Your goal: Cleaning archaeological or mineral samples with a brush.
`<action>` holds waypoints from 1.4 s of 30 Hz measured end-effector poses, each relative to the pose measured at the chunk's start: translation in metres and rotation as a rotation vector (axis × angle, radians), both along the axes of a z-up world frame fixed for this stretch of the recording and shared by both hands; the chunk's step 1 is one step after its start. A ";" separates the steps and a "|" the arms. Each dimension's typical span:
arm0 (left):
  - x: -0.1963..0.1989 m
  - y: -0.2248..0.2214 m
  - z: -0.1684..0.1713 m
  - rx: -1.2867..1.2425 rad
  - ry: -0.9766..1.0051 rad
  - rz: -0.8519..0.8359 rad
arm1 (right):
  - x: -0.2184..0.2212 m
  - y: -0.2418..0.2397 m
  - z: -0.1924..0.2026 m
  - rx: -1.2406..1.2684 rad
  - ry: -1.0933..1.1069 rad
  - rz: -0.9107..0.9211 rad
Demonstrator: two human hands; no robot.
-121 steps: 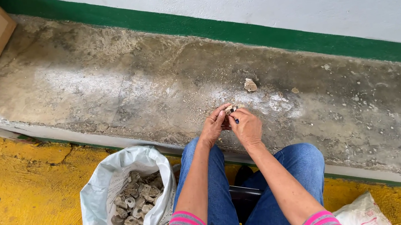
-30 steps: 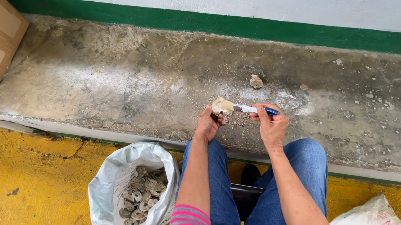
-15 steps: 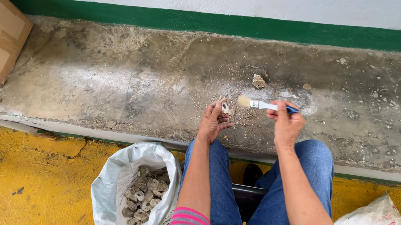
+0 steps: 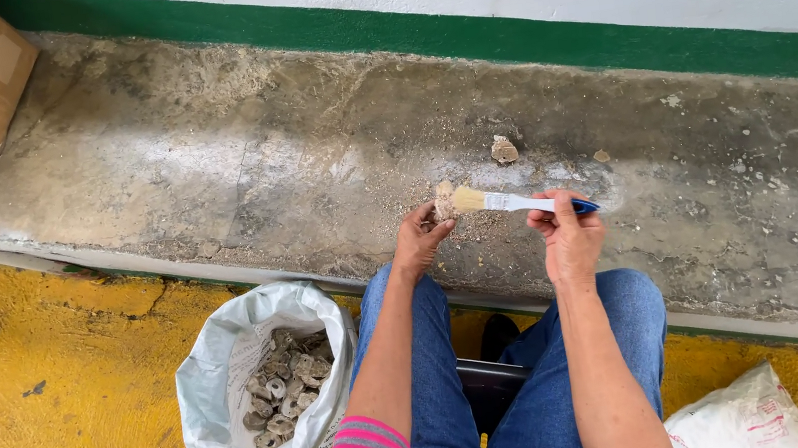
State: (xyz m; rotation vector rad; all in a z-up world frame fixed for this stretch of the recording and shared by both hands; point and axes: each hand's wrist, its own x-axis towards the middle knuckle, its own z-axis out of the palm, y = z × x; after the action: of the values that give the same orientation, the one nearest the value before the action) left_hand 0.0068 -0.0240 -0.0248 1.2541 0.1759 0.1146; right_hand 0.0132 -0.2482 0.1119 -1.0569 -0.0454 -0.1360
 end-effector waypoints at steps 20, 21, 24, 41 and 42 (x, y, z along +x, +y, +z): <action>-0.011 -0.001 0.034 0.331 0.034 0.215 | -0.005 0.012 0.011 -0.594 -0.209 -0.040; -0.015 -0.002 0.042 0.450 0.093 0.241 | -0.006 0.010 0.013 -0.575 -0.200 -0.059; -0.009 -0.004 0.027 0.569 0.063 0.173 | -0.011 0.016 0.019 -0.425 -0.209 -0.015; -0.005 -0.002 0.010 0.555 0.117 0.166 | -0.007 0.026 0.004 -0.623 -0.288 -0.080; -0.005 -0.002 0.006 0.550 0.108 0.173 | -0.007 0.023 0.005 -0.689 -0.367 -0.176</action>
State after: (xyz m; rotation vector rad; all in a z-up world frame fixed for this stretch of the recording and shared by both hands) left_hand 0.0015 -0.0259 -0.0185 1.7934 0.3633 0.2575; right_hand 0.0065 -0.2255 0.1174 -1.7125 -0.3507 -0.4980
